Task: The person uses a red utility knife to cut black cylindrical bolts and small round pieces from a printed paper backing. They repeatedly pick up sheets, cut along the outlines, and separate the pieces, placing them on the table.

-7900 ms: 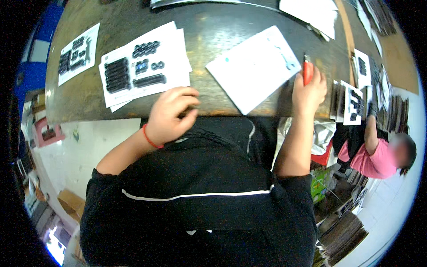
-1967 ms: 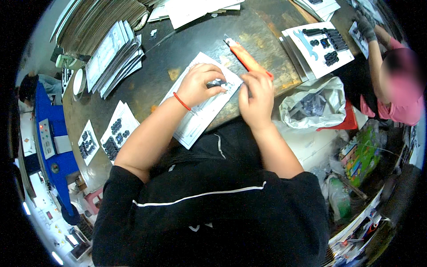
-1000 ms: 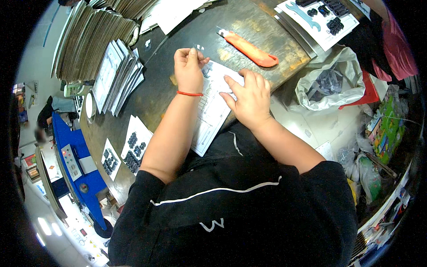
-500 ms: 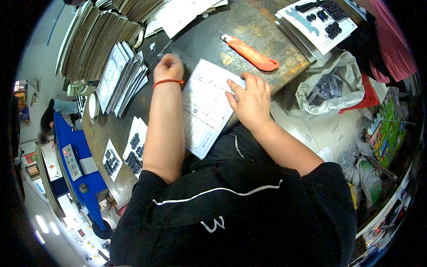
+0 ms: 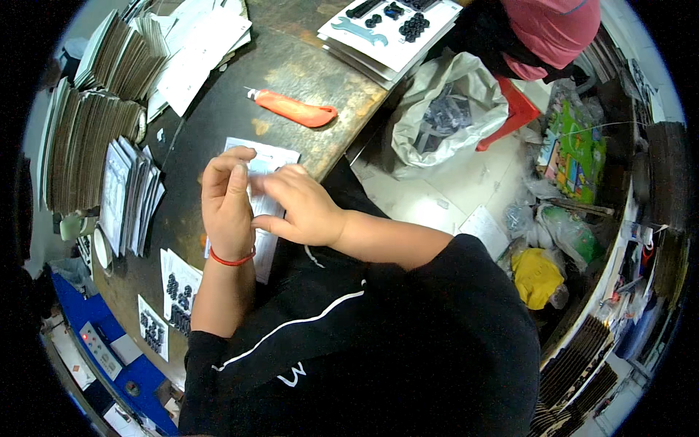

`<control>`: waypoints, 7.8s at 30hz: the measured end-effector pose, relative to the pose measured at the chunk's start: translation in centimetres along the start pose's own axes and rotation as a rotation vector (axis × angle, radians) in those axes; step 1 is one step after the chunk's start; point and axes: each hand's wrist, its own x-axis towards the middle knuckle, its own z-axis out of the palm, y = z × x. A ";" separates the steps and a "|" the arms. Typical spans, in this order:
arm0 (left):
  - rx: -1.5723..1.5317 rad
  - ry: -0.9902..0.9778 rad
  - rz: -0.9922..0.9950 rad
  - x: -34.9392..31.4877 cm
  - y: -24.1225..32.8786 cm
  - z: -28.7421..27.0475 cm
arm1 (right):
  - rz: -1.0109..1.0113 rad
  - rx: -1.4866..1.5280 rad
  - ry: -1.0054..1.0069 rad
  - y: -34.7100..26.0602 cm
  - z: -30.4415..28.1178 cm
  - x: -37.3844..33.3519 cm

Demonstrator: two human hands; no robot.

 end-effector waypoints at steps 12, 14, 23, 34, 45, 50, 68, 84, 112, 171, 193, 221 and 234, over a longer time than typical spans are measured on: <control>0.658 -0.146 -0.082 -3.2 1.5 -5.7 | 1.022 0.131 0.955 18.8 -19.5 -10.1; 0.737 -0.080 -0.072 -3.7 1.0 -6.1 | 0.926 -0.187 0.928 21.3 -22.4 -12.3; 0.978 0.066 0.020 -10.0 -3.0 -6.3 | 0.234 -0.404 -0.007 2.4 -3.5 1.5; 0.907 0.162 0.082 -10.4 -4.3 -6.7 | 0.367 -0.696 -0.307 3.3 2.6 7.3; -0.062 0.334 -0.109 -12.7 -2.8 -7.7 | 0.279 -0.173 -0.409 -5.7 10.7 2.1; -0.152 0.392 -0.299 -16.2 0.1 -11.0 | 0.116 -0.105 -0.589 -7.5 12.6 3.0; -0.437 0.221 -0.465 -20.8 -1.1 -14.7 | -0.160 -0.284 -0.720 -8.1 17.9 2.5; -0.593 0.155 -0.363 -21.6 -1.3 -15.8 | -0.423 -0.182 -0.958 -7.0 19.8 7.2; -0.636 0.072 -0.451 -23.0 -3.1 -15.6 | -0.289 -0.473 -0.666 -3.6 18.8 13.4; -0.374 0.494 -0.638 -32.0 -2.3 -14.9 | 0.091 -0.207 -0.665 -3.2 23.6 3.9; -0.298 1.453 -0.199 -43.7 -3.3 -23.4 | -0.161 -0.189 -0.708 -6.3 27.0 4.3; -0.878 1.706 0.174 -37.0 -4.1 -18.7 | 0.268 -0.061 -0.946 -5.7 41.4 8.0; -0.778 1.671 0.070 -37.4 2.3 -22.9 | 0.541 0.282 -0.993 -8.6 38.3 9.5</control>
